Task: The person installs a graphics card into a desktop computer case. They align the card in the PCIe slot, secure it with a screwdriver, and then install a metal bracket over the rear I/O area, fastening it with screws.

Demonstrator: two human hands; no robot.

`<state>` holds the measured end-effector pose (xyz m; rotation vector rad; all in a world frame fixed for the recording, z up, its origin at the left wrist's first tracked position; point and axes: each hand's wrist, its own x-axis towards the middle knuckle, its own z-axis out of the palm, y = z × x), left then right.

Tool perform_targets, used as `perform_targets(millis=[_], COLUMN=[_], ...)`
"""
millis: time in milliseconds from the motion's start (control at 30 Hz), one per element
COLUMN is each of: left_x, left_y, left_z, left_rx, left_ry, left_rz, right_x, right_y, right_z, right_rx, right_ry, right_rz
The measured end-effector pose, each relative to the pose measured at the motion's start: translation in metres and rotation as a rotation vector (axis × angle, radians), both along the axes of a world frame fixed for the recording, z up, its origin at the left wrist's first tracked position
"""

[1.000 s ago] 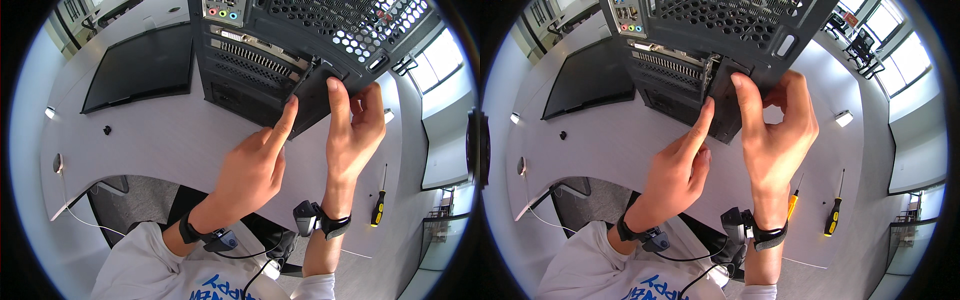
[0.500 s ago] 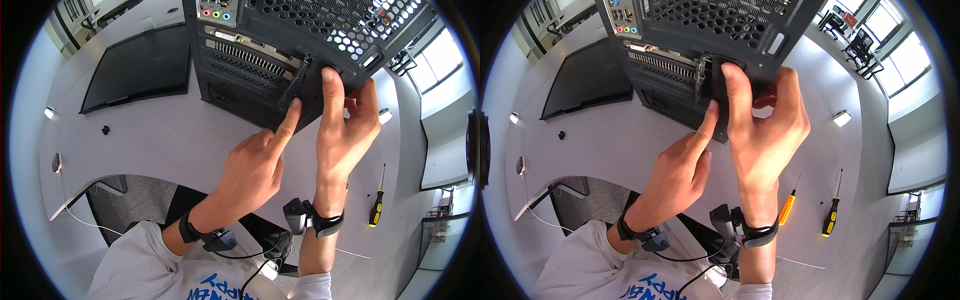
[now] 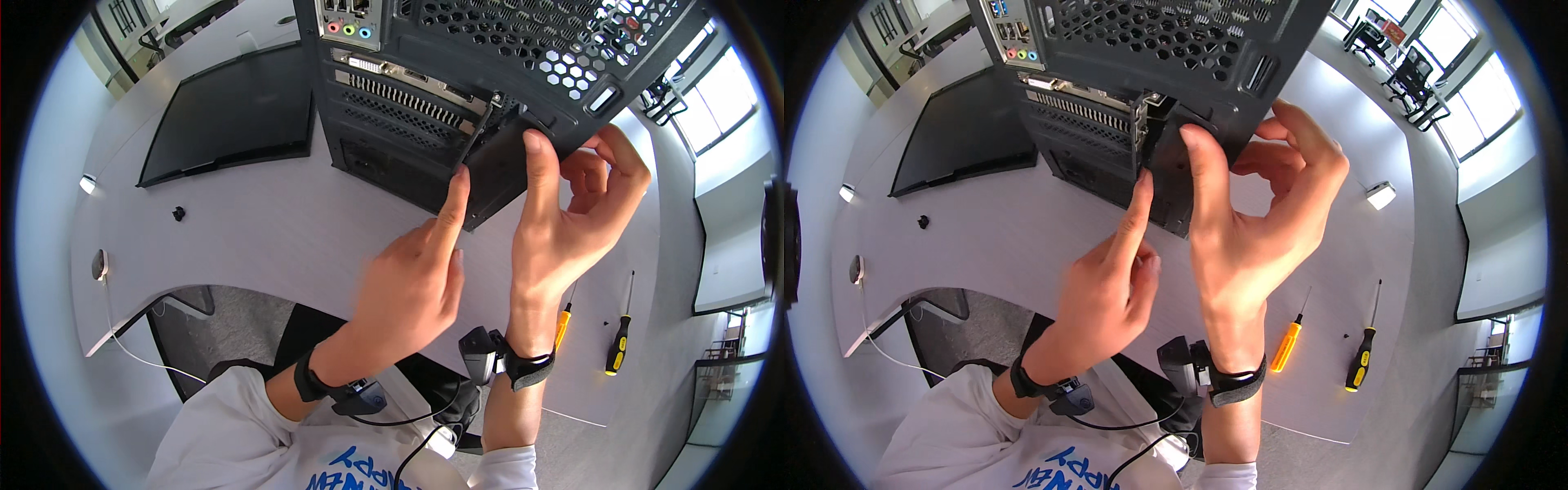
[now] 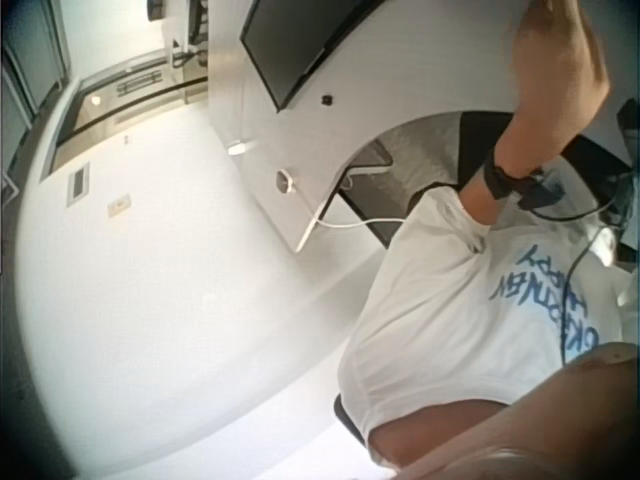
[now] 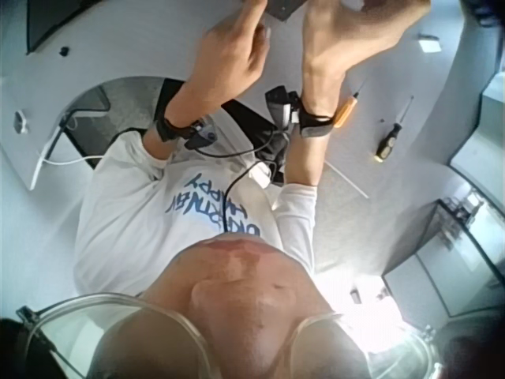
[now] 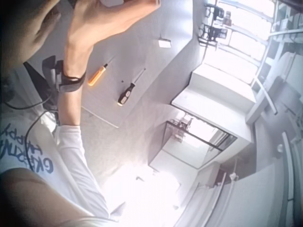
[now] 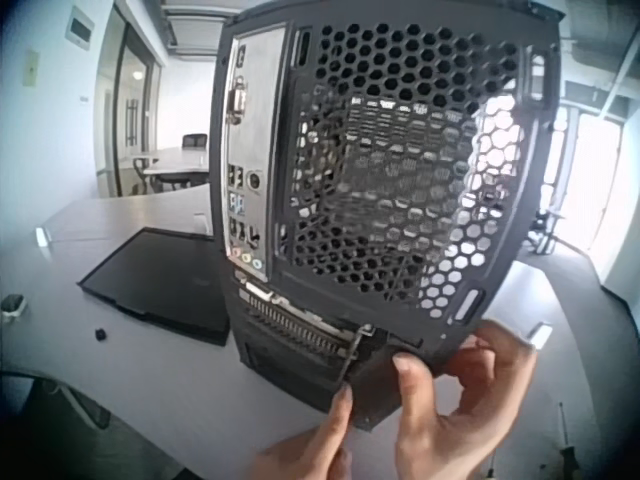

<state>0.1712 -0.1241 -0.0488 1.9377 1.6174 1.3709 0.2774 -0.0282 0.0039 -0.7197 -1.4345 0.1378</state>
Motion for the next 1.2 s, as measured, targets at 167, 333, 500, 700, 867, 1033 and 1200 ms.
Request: perform_targets(millis=[167, 333, 500, 700, 867, 1033, 1200], left_x=[0.01, 0.007, 0.013, 0.013, 0.01, 0.01, 0.013], left_y=[0.003, -0.001, -0.001, 0.003, 0.004, 0.006, 0.008], left_z=[-0.005, -0.002, 0.001, 0.002, 0.002, 0.003, 0.006], left_rx=[0.021, -0.035, -0.092, -0.116, -0.116, -0.095, -0.076], left_ry=[-0.18, -0.266, -0.423, -0.564, -0.577, -0.632, -0.648], left_rz=[-0.059, -0.109, -0.201, -0.227, -0.248, -0.271, -0.264], right_x=[0.005, 0.008, 0.007, 0.021, 0.023, 0.033, 0.038], right_y=[0.001, 0.004, 0.005, -0.002, -0.013, -0.01, -0.006], right_z=[-0.001, -0.001, -0.003, 0.006, 0.01, 0.019, 0.023], right_rx=[0.059, 0.213, 0.26, 0.243, 0.157, 0.238, 0.255], right_ry=[-0.058, -0.11, -0.087, -0.391, -0.516, -0.655, -0.685], right_rz=[-0.032, -0.105, -0.042, -0.108, -0.149, -0.158, -0.126])
